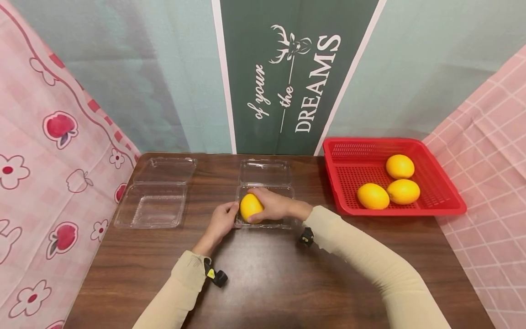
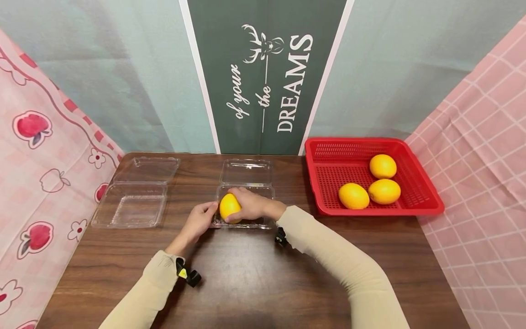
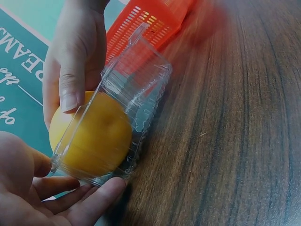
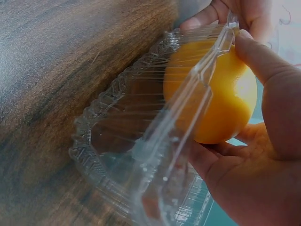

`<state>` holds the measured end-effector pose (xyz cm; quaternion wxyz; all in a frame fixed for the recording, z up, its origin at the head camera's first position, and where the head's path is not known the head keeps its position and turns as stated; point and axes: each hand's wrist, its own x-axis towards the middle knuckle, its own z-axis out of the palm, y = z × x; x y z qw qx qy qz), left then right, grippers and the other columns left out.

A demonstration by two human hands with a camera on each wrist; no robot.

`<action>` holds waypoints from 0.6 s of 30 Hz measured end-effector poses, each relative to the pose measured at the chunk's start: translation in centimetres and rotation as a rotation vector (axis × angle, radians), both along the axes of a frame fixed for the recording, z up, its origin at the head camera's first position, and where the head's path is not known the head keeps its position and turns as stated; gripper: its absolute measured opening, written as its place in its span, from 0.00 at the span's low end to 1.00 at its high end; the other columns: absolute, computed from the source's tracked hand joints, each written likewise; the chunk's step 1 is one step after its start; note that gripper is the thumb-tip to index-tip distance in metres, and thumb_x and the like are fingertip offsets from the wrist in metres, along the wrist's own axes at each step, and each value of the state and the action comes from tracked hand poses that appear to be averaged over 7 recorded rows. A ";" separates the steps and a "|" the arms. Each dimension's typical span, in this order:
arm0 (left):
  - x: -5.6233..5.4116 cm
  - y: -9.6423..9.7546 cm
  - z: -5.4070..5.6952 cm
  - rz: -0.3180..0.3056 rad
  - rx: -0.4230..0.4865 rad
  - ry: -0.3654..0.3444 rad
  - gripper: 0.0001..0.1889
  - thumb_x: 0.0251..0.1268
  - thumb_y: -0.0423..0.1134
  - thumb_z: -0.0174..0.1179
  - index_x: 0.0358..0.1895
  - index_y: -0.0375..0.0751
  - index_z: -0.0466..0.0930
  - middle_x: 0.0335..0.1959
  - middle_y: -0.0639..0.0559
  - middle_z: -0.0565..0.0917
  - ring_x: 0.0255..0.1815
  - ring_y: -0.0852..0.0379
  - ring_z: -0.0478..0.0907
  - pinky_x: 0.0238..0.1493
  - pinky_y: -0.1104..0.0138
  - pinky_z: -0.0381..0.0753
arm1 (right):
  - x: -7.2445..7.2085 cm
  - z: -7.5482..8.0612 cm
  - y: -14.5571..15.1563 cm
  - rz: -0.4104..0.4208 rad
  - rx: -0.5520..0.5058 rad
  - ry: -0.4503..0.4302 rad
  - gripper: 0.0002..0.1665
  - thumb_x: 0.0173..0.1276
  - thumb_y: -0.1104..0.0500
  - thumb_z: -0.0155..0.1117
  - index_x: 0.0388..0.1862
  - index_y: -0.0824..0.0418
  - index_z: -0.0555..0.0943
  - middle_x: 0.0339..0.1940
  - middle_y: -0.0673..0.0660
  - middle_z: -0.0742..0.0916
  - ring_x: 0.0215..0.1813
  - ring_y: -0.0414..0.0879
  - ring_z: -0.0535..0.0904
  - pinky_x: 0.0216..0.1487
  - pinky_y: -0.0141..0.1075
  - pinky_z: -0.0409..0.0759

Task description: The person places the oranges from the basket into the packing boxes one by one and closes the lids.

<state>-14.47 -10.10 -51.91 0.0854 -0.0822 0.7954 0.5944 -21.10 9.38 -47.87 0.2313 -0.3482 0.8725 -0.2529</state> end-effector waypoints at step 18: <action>-0.2 0.0 0.4 -0.005 -0.010 0.005 0.19 0.81 0.39 0.51 0.61 0.30 0.81 0.61 0.36 0.82 0.58 0.46 0.79 0.62 0.53 0.80 | 0.0 1.1 0.6 0.025 -0.004 0.051 0.49 0.63 0.47 0.76 0.75 0.67 0.65 0.65 0.63 0.75 0.61 0.53 0.74 0.64 0.45 0.77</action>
